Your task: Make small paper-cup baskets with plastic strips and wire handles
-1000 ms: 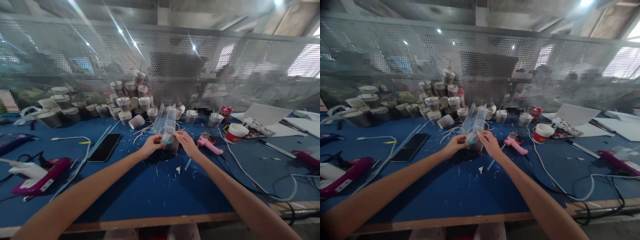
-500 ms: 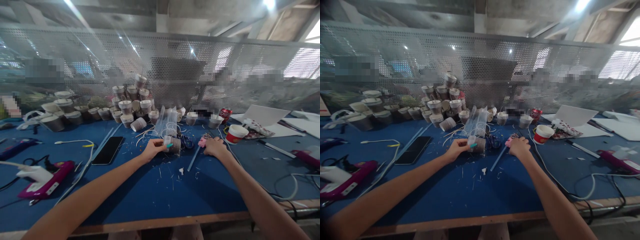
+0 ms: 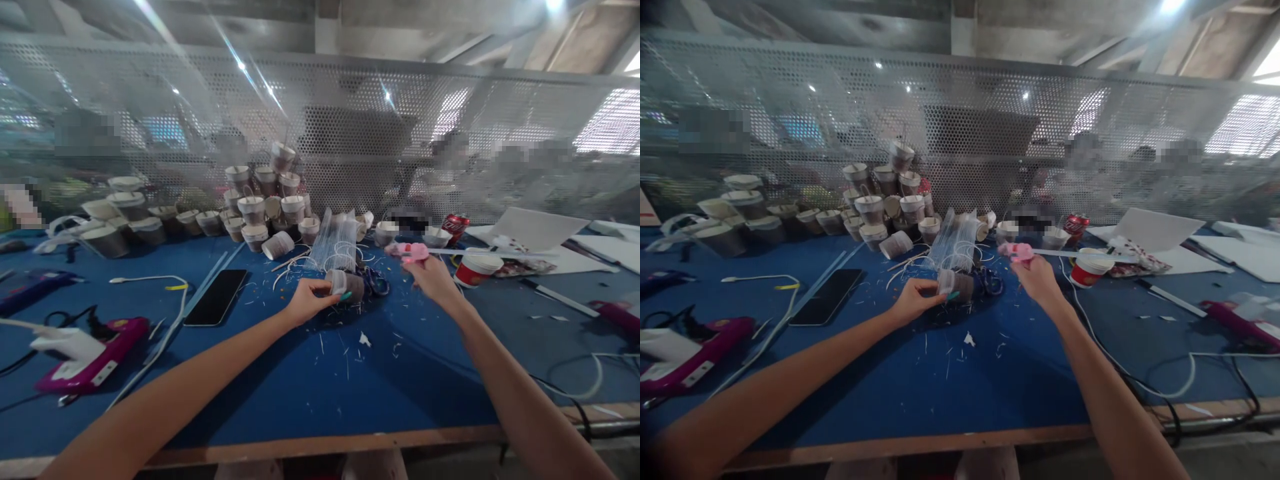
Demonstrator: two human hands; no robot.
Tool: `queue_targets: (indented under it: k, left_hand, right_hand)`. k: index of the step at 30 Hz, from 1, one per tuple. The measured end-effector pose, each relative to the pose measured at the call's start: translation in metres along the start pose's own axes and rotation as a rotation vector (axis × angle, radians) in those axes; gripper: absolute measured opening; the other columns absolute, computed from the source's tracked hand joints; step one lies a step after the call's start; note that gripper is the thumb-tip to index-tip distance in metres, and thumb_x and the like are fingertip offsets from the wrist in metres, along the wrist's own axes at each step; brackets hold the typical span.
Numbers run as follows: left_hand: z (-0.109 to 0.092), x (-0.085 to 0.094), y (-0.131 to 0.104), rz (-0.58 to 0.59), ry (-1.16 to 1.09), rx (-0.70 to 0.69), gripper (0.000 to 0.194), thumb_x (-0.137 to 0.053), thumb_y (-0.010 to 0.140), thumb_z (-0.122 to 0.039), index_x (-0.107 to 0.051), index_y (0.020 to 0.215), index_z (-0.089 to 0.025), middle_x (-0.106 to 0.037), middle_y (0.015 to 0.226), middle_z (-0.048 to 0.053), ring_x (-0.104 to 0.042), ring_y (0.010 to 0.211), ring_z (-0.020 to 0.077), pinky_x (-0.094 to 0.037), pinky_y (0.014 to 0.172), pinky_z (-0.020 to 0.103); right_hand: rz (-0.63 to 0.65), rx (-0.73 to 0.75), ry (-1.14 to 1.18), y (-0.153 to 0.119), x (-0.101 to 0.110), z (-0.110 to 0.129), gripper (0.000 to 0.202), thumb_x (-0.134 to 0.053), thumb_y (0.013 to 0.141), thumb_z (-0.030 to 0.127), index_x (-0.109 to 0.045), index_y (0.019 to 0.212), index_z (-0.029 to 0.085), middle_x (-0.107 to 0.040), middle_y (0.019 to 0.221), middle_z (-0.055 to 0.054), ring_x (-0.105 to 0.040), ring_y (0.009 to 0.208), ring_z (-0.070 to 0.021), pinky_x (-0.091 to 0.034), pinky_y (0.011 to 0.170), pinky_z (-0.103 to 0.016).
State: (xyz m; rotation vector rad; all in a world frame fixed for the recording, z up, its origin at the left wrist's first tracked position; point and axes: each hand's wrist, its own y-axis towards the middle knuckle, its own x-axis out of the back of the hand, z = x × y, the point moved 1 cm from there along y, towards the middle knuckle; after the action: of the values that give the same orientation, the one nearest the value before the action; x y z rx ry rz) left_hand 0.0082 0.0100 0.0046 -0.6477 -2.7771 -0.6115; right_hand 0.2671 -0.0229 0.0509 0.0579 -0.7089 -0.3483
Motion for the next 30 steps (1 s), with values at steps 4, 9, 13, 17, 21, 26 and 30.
queue_targets:
  k: [4, 9, 13, 17, 21, 26, 30]
  left_hand:
    - [-0.004, 0.0, -0.002, 0.043, 0.123, -0.045, 0.025, -0.067, 0.065, -0.035, -0.069, 0.07, -0.01, -0.064, 0.059, 0.003, -0.057, 0.058, 0.0146, -0.045, 0.055, 0.024]
    - [-0.007, 0.0, -0.003, 0.07, 0.191, -0.1, 0.026, -0.068, 0.064, -0.035, -0.069, 0.073, -0.011, -0.065, 0.061, 0.003, -0.058, 0.059, 0.0148, -0.045, 0.057, 0.024]
    - [-0.009, 0.0, -0.003, 0.101, 0.218, -0.124, 0.026, -0.067, 0.065, -0.034, -0.069, 0.075, -0.011, -0.064, 0.061, 0.004, -0.058, 0.061, 0.0154, -0.045, 0.058, 0.025]
    - [-0.01, 0.0, -0.003, 0.134, 0.241, -0.133, 0.027, -0.065, 0.067, -0.035, -0.068, 0.075, -0.009, -0.063, 0.061, 0.003, -0.056, 0.059, 0.0145, -0.045, 0.057, 0.025]
    - [-0.009, 0.0, -0.003, 0.143, 0.261, -0.132, 0.027, -0.064, 0.068, -0.036, -0.067, 0.072, -0.009, -0.061, 0.059, 0.002, -0.054, 0.058, 0.0128, -0.043, 0.057, 0.023]
    - [-0.008, 0.001, -0.003, 0.138, 0.259, -0.13, 0.029, -0.064, 0.068, -0.038, -0.066, 0.068, -0.009, -0.058, 0.056, 0.001, -0.052, 0.056, 0.0118, -0.042, 0.055, 0.022]
    - [-0.009, 0.001, -0.003, 0.147, 0.231, -0.126, 0.028, -0.064, 0.067, -0.037, -0.065, 0.064, -0.009, -0.056, 0.056, 0.001, -0.052, 0.055, 0.0114, -0.041, 0.055, 0.022]
  right_hand:
    - [0.285, -0.044, 0.534, -0.013, -0.002, 0.016, 0.026, -0.05, 0.064, 0.041, -0.057, 0.064, 0.016, -0.047, 0.038, 0.002, -0.037, 0.029, -0.0095, -0.033, 0.032, -0.024]
    - [0.514, -0.084, 0.667, -0.027, -0.004, 0.023, 0.017, -0.056, 0.058, 0.034, -0.056, 0.059, 0.016, -0.047, 0.033, 0.003, -0.038, 0.025, -0.0087, -0.029, 0.025, -0.021]
    - [0.622, -0.037, 0.584, -0.029, -0.009, 0.025, 0.018, -0.061, 0.057, 0.03, -0.06, 0.068, 0.016, -0.059, 0.046, 0.001, -0.044, 0.028, -0.0081, -0.034, 0.026, -0.019]
    - [0.658, -0.033, 0.531, -0.03, -0.013, 0.026, 0.019, -0.064, 0.057, 0.03, -0.061, 0.07, 0.016, -0.058, 0.045, 0.002, -0.045, 0.028, -0.0078, -0.034, 0.025, -0.017]
    - [0.663, -0.041, 0.49, -0.031, -0.014, 0.026, 0.018, -0.063, 0.059, 0.031, -0.06, 0.07, 0.017, -0.056, 0.041, 0.004, -0.042, 0.025, -0.0074, -0.032, 0.024, -0.017]
    - [0.654, -0.051, 0.471, -0.031, -0.013, 0.024, 0.017, -0.063, 0.06, 0.03, -0.059, 0.071, 0.017, -0.054, 0.038, 0.005, -0.043, 0.025, -0.0084, -0.031, 0.023, -0.017]
    - [0.655, -0.037, 0.466, -0.031, -0.013, 0.026, 0.014, -0.063, 0.06, 0.029, -0.058, 0.067, 0.017, -0.052, 0.036, 0.006, -0.042, 0.024, -0.0075, -0.028, 0.023, -0.016]
